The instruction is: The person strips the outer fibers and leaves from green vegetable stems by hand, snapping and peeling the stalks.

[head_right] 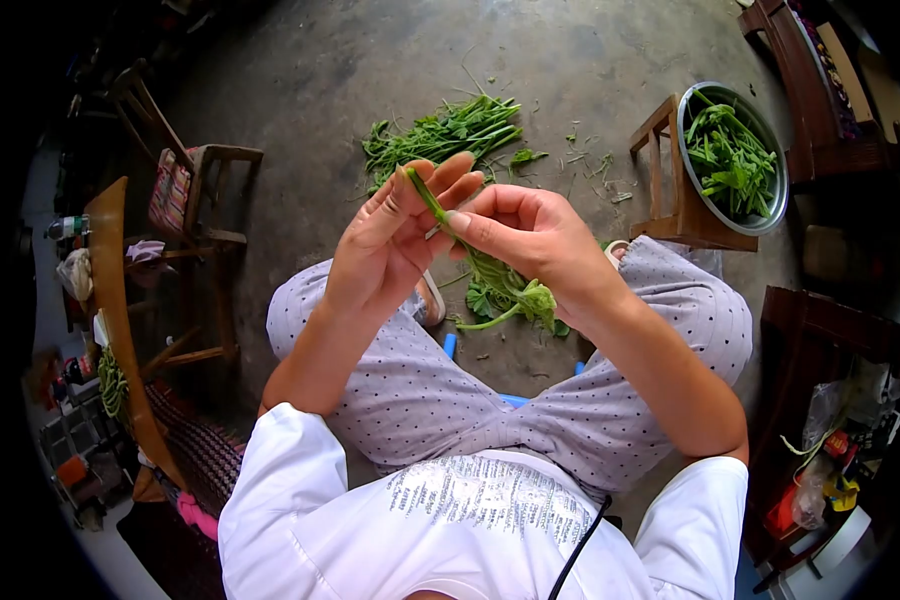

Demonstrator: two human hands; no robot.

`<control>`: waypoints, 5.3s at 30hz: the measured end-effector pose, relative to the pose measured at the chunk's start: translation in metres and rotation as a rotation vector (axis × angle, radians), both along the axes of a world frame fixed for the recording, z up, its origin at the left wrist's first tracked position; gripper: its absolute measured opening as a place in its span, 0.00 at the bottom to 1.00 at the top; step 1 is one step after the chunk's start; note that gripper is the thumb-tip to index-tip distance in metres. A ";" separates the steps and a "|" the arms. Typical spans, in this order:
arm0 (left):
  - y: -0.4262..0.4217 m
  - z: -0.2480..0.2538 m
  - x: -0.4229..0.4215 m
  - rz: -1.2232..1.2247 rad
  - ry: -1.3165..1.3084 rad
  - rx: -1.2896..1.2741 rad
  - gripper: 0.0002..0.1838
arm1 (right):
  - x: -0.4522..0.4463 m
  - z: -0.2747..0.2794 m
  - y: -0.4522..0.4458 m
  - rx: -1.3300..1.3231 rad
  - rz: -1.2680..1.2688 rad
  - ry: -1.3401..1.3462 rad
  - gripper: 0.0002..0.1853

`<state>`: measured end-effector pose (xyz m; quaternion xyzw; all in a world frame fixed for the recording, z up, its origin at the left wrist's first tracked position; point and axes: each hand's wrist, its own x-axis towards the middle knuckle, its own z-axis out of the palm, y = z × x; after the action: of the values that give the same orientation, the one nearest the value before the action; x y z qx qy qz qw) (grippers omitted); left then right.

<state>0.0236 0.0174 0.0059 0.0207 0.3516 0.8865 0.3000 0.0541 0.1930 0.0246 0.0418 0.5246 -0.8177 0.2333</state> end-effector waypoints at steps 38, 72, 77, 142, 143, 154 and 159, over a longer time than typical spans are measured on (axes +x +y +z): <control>-0.039 0.007 -0.032 0.220 -0.289 0.352 0.11 | -0.001 0.003 -0.008 0.969 0.006 0.965 0.22; -0.016 0.002 -0.017 0.016 -0.236 0.114 0.20 | -0.006 0.005 -0.017 1.019 -0.176 1.151 0.06; -0.022 0.004 -0.021 0.090 -0.228 0.123 0.20 | -0.009 0.022 0.003 0.921 -0.328 0.650 0.05; -0.021 -0.001 -0.020 -0.082 -0.169 0.171 0.22 | -0.008 0.033 0.005 0.550 -0.306 0.616 0.05; -0.022 0.000 -0.020 -0.080 -0.168 0.170 0.22 | -0.010 0.031 0.011 0.582 -0.345 0.653 0.05; -0.031 0.005 -0.023 0.060 -0.151 0.094 0.19 | -0.006 0.031 0.031 0.556 -0.411 0.557 0.06; -0.035 0.003 -0.024 0.088 -0.149 0.034 0.19 | -0.001 0.033 0.044 0.555 -0.624 0.584 0.08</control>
<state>-0.0004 -0.0172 0.0089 -0.0555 0.3138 0.9037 0.2858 0.0535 0.2374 0.0576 0.0266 0.7279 -0.6558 -0.1984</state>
